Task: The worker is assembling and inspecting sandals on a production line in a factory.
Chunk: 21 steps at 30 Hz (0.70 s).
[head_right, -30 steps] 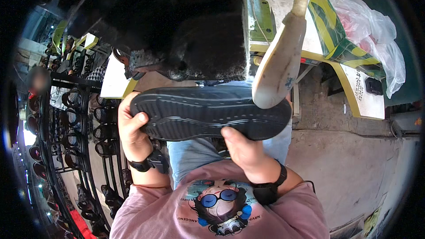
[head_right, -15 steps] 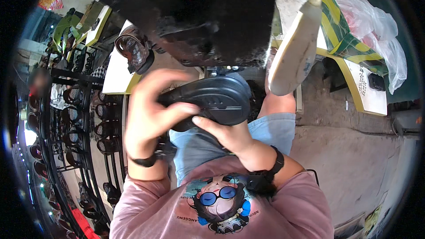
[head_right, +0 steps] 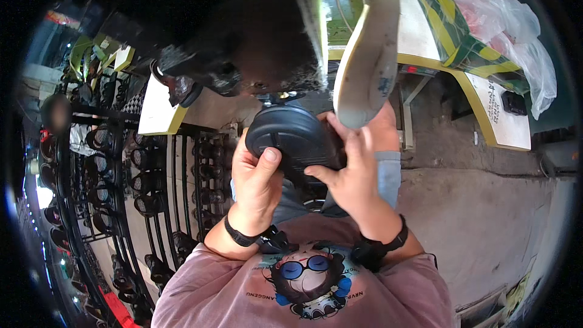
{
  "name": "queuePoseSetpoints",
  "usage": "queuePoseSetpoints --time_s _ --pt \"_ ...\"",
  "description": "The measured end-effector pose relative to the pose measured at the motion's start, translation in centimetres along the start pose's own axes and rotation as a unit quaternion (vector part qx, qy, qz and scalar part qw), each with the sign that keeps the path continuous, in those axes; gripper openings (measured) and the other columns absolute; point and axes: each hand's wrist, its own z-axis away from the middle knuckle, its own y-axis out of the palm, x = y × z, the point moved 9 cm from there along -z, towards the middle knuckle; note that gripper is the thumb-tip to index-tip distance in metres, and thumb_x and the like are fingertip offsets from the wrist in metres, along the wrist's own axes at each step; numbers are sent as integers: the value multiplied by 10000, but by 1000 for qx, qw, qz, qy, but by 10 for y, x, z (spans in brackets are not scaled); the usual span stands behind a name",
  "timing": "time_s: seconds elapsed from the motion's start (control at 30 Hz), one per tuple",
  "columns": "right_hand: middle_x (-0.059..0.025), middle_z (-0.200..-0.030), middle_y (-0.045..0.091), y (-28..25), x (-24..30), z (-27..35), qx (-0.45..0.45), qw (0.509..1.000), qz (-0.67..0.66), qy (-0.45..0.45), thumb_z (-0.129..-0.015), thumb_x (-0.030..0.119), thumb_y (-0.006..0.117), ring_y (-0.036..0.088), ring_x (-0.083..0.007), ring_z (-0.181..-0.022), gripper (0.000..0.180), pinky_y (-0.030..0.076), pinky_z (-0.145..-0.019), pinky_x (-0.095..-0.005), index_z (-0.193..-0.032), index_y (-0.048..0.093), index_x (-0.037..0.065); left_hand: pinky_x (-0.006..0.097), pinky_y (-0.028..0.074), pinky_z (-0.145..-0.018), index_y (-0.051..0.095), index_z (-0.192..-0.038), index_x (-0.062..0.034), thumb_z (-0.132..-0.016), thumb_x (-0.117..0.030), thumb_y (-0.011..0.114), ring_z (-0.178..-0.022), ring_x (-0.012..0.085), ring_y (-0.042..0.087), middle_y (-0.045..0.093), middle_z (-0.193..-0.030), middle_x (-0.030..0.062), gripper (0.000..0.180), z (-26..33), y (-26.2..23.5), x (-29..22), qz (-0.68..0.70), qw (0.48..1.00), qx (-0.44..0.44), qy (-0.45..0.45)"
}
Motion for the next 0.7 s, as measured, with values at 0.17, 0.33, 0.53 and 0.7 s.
queuePoseSetpoints --time_s 0.17,0.33,0.53,0.7 --pt "-151 -1100 577 -31 26 -39 90 989 102 -61 -607 416 776 587 -314 -976 648 479 -794 -361 -1146 630 87 319 446 -922 508 -1141 -6 -865 -31 617 -1017 160 575 606 -1111 98 298 2 7 4 54 998 16 -17" --pt "-138 -875 655 -30 58 -66 176 971 134 -91 -609 398 783 640 -306 -763 558 498 -657 -356 -1029 664 49 310 459 -907 498 -1148 1 -867 -68 620 -1003 170 585 606 -1094 105 314 -3 7 -12 50 999 19 -8" --pt "-145 -950 653 16 36 -41 202 977 -43 52 -630 254 822 645 -270 -803 524 511 -735 -338 -1051 642 -2 273 461 -842 549 -1118 17 -762 -156 737 -900 141 594 627 -979 65 438 2 -31 -106 -275 949 -115 100" --pt "-139 -1016 635 32 -3 -11 166 985 -8 38 -648 128 818 615 -194 -843 556 502 -765 -301 -1146 598 11 425 477 -919 527 -1112 52 -752 -72 716 -989 299 624 613 -1058 236 424 69 -55 -204 -471 669 -211 534"
